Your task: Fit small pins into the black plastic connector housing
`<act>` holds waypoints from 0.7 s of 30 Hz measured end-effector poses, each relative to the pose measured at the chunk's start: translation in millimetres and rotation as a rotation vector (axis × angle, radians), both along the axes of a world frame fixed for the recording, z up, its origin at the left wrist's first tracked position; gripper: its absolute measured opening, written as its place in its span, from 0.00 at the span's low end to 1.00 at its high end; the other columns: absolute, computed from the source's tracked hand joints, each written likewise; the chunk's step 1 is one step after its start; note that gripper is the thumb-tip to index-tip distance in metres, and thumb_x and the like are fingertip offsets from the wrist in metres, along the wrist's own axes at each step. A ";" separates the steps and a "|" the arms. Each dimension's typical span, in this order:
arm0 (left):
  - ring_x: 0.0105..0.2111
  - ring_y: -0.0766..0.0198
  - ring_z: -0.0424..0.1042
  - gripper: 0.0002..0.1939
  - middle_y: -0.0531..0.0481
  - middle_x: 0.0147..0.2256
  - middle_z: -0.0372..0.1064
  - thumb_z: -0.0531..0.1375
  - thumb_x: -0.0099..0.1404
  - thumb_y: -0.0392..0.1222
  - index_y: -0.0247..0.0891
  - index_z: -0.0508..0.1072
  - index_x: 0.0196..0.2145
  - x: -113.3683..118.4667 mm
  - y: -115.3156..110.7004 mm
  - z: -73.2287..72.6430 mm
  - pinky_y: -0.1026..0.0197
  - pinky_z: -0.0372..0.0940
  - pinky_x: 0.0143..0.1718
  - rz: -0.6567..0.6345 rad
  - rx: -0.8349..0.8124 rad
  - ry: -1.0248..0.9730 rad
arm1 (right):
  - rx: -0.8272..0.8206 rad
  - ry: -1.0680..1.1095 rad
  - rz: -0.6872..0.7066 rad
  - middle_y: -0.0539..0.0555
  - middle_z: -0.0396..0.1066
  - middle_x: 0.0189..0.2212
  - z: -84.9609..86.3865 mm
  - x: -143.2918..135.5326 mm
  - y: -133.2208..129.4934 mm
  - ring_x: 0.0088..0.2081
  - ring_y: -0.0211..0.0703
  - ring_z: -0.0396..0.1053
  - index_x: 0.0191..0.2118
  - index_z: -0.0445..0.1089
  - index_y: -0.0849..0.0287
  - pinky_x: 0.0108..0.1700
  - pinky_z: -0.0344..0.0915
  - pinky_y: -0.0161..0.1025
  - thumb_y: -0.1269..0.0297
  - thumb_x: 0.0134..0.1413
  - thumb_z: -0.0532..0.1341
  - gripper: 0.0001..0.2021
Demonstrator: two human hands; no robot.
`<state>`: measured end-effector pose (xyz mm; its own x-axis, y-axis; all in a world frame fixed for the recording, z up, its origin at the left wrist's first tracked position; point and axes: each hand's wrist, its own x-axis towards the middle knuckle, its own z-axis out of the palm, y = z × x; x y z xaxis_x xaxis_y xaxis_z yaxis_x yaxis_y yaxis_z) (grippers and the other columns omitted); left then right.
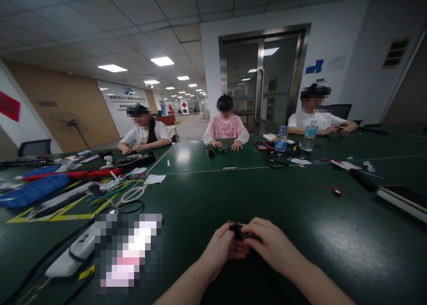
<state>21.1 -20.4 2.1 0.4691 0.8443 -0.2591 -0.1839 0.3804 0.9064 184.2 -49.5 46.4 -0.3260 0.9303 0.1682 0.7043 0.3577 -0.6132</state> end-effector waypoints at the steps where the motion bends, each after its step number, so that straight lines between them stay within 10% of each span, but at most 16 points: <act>1: 0.27 0.62 0.72 0.14 0.46 0.27 0.71 0.56 0.58 0.45 0.34 0.65 0.39 -0.2 0.3 -0.9 0.58 0.64 0.34 -0.002 0.001 0.001 | -0.012 0.036 -0.009 0.51 0.69 0.35 0.4 0.7 0.3 0.38 0.42 0.67 0.39 0.71 0.53 0.41 0.62 0.38 0.71 0.52 0.58 0.09; 21: 0.23 0.64 0.73 0.08 0.46 0.23 0.72 0.49 0.63 0.35 0.32 0.63 0.40 0.4 -1.1 7.0 0.62 0.66 0.28 0.070 -0.108 -0.089 | -0.095 0.267 -0.063 0.51 0.66 0.36 -11.8 -0.5 10.0 0.40 0.43 0.66 0.34 0.74 0.54 0.44 0.63 0.40 0.69 0.47 0.62 0.06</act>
<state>21.6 -21.6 9.1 0.4354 0.8452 -0.3099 -0.2912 0.4580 0.8399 183.6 -39.5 34.6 -0.2232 0.9629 0.1518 0.5328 0.2509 -0.8082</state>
